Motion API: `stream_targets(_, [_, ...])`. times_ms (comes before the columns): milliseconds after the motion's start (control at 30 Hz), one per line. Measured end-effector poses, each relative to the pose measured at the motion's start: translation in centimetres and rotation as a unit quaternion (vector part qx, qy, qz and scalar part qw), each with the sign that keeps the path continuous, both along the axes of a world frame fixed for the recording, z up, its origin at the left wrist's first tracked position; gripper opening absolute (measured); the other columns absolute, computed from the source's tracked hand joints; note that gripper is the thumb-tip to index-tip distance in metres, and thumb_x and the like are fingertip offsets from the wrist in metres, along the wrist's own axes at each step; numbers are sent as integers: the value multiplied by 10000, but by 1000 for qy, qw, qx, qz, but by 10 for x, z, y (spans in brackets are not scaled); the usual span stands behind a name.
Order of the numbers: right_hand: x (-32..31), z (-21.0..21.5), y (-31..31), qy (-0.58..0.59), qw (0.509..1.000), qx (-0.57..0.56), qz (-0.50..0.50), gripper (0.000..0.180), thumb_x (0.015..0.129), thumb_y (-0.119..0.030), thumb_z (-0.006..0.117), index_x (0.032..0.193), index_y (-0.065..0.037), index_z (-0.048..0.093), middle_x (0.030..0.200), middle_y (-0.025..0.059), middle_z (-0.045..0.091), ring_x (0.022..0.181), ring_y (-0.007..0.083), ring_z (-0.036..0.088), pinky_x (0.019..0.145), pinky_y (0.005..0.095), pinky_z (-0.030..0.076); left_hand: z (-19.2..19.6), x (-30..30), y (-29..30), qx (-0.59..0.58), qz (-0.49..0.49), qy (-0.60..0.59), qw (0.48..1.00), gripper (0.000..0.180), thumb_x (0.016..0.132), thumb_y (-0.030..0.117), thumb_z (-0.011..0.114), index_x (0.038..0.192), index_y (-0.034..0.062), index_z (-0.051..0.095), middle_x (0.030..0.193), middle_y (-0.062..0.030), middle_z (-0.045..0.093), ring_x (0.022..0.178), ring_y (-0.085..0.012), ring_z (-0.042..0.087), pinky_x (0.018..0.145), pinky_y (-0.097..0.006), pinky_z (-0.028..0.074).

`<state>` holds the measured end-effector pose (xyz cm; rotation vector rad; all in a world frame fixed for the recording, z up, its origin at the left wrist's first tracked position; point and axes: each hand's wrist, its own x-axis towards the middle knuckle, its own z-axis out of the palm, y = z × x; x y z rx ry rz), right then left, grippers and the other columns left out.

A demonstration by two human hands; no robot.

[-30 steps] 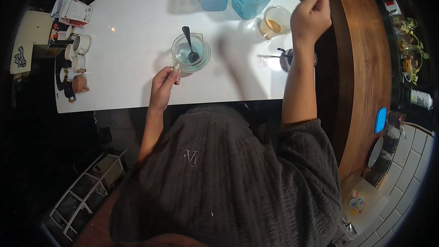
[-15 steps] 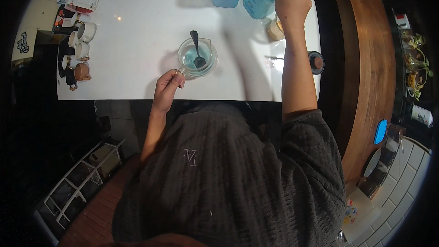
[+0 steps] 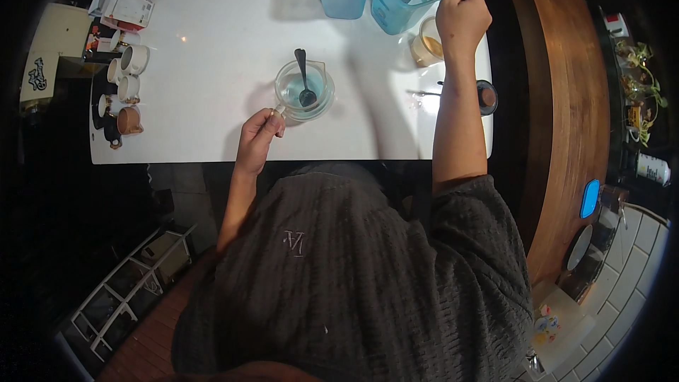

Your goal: The person places mugs from a bar onto a tray, carries the tray to a counter, and unloads the mugs.

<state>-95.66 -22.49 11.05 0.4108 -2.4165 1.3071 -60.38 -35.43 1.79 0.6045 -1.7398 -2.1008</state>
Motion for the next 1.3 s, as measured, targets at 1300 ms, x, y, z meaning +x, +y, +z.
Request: stream_targets(1300, [101,6,67,210,922,-285,159,241,1021,-139,421,1016,59,559,864,117,593,677,114,524,626,225,421,13,-52,-19,-9,-55,-11,998,264,992,244,526,798,66,530,732,22,478,700,-78,426,685,-235,367])
